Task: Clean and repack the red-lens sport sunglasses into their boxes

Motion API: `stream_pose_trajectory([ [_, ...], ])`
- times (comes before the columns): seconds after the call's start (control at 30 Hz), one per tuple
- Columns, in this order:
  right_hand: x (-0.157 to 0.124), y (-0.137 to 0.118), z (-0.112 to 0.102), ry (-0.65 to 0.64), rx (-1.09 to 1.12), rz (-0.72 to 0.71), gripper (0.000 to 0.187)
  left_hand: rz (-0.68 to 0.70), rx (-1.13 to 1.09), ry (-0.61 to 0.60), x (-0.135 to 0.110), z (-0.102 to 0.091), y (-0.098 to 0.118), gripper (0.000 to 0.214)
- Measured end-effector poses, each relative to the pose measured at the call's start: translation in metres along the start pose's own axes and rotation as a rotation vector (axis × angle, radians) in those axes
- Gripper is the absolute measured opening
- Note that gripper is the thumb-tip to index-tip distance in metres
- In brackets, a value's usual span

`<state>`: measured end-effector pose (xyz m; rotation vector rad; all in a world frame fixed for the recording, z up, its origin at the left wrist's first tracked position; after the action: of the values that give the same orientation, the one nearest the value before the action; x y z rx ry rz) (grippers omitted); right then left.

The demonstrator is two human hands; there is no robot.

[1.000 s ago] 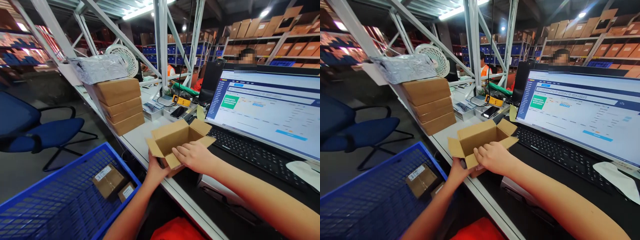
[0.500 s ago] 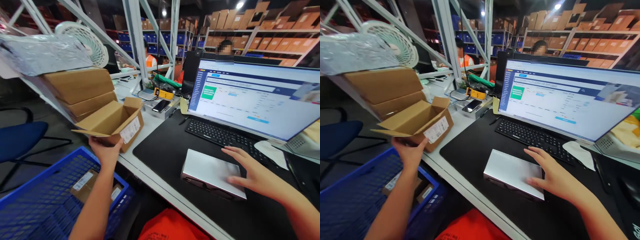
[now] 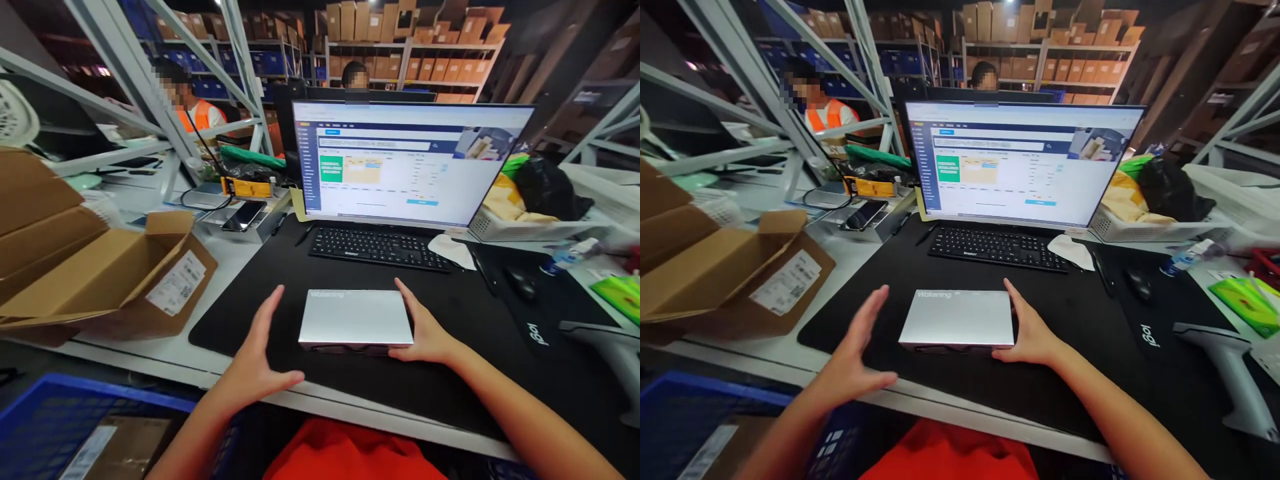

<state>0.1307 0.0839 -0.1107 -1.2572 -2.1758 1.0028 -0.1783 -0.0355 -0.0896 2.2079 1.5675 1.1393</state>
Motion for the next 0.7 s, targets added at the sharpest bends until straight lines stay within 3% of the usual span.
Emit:
stream_pose_trajectory([
  [0.1, -0.008, -0.011, -0.007, 0.089, 0.089, -0.047, 0.137, -0.054, -0.066, -0.212, 0.024, 0.037, -0.003, 0.115],
  [0.27, -0.022, -0.02, -0.017, 0.239, 0.163, -0.138, 0.13, -0.074, -0.343, -0.34, 0.052, 0.053, -0.025, 0.121],
  [0.37, -0.017, -0.016, -0.021, 0.225, 0.301, -0.149, 0.116, -0.121, -0.439, -0.313, 0.057, 0.057, -0.032, 0.116],
  [0.43, -0.014, -0.014, -0.031, 0.252, 0.392, -0.159, 0.09, -0.145, -0.439, -0.269, 0.057, 0.058, -0.036, 0.113],
  [0.5, -0.01, -0.009, -0.041, 0.293, 0.451, -0.065, 0.058, -0.158, -0.417, -0.213, 0.056, 0.056, -0.04, 0.111],
  [0.6, -0.004, -0.001, -0.033, 0.094, 0.556, 0.164, 0.043, -0.134, -0.354, -0.116, 0.054, 0.048, -0.045, 0.111],
  [0.7, -0.007, -0.005, -0.021, -0.086, 0.69, 0.246, 0.043, -0.046, -0.254, -0.018, 0.056, 0.038, -0.036, 0.106],
])
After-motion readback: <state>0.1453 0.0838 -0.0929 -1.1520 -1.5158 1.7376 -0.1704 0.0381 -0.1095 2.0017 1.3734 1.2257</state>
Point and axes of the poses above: each hand's wrist, its own x-axis towards the middle knuckle, its own z-axis out of the palm, y = z × x, the point moved 8 cm from there along x, towards the middle knuckle, and after that the axes turned 10 degrees about z, right-handed, at the moved point
